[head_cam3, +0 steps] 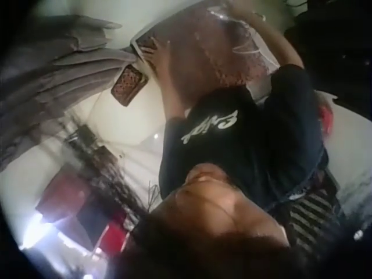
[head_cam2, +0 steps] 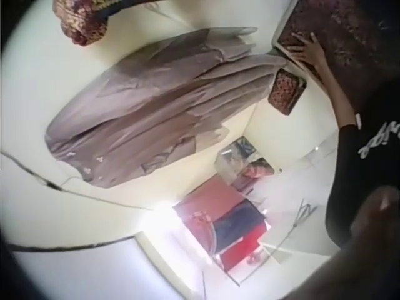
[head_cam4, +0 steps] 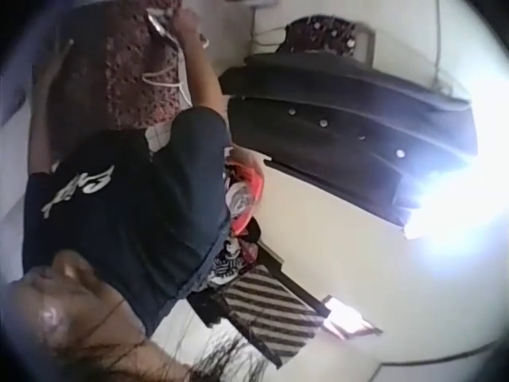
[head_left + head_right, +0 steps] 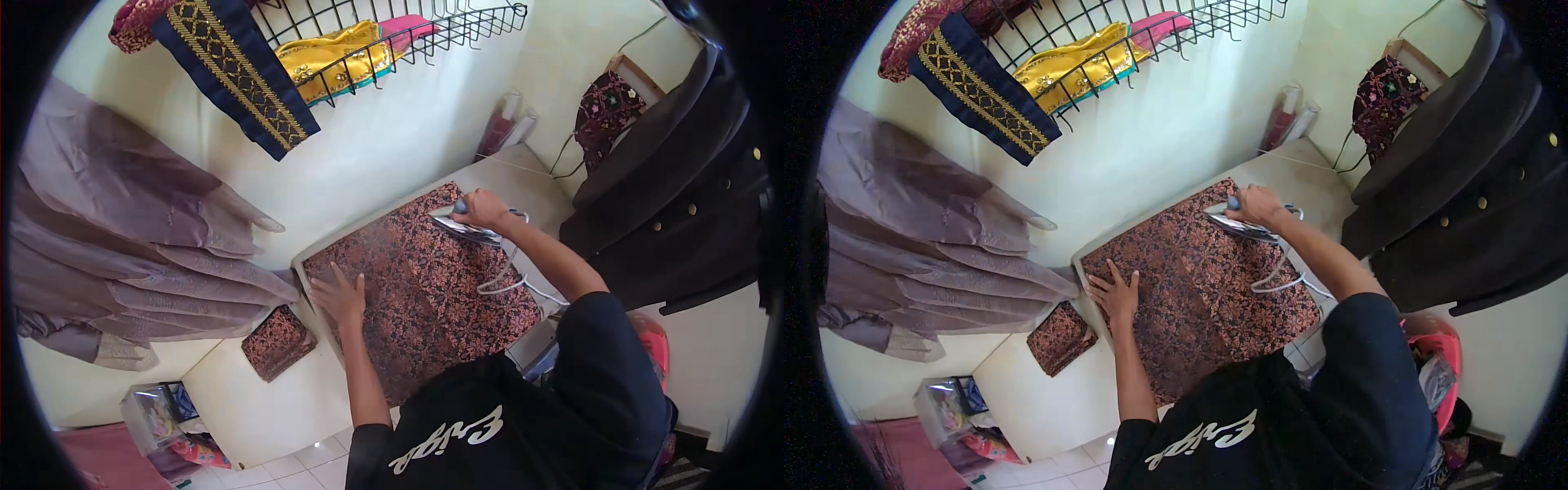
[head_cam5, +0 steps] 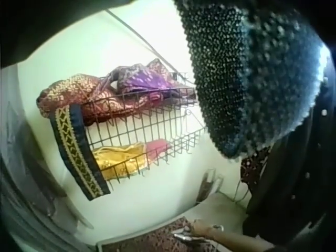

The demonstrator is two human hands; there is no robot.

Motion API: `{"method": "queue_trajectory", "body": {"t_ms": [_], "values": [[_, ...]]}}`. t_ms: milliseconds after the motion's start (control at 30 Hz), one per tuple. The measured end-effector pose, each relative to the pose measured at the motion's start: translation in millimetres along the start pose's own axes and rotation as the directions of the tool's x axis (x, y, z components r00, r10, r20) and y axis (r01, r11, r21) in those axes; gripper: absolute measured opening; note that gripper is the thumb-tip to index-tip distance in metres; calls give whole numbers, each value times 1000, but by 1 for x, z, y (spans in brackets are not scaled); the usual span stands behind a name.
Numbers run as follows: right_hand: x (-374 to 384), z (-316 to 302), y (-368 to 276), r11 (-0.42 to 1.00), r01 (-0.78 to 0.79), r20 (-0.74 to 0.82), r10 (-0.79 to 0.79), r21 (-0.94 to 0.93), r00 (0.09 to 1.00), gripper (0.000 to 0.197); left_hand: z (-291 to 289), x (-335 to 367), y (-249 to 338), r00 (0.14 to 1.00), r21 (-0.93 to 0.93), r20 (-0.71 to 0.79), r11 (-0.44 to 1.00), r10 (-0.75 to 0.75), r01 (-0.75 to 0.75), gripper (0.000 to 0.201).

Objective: Ironing a piece of patterned brown fabric on a table.

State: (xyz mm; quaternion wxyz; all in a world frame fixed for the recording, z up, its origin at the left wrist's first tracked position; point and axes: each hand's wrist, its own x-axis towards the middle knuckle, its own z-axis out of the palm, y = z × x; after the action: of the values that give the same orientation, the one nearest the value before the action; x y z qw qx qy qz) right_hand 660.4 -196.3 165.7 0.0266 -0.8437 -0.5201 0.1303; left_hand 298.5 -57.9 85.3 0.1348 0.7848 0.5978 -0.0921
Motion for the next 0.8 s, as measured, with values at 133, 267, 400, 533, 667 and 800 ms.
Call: {"method": "queue_trajectory", "body": {"t_ms": [133, 267, 400, 533, 667, 800], "values": [[-3, 6, -4, 998, 61, -76, -58, 35, 995, 60, 2, -2, -2, 1000, -13, 0, 1000, -8, 8, 84], [-18, 7, 7, 990, 130, -52, -133, -61, 990, 60, -2, -13, -6, 999, -31, -45, 999, 11, -12, 86], [-42, -7, 35, 953, -24, -167, 78, 301, 983, 62, 4, -19, -32, 986, -133, -139, 985, 87, -106, 91], [-63, -18, 79, 904, -169, -262, 286, 393, 922, 60, 9, -33, -44, 914, -393, -405, 909, -39, -136, 94], [-83, -14, 93, 616, -13, -422, 555, 787, 717, 56, -9, -54, -38, 940, -342, -330, 939, -90, -30, 80], [-91, 20, 126, 430, 149, -436, 710, 890, 553, 46, -15, -65, -18, 791, -84, -561, 933, 247, -351, 52]]}}
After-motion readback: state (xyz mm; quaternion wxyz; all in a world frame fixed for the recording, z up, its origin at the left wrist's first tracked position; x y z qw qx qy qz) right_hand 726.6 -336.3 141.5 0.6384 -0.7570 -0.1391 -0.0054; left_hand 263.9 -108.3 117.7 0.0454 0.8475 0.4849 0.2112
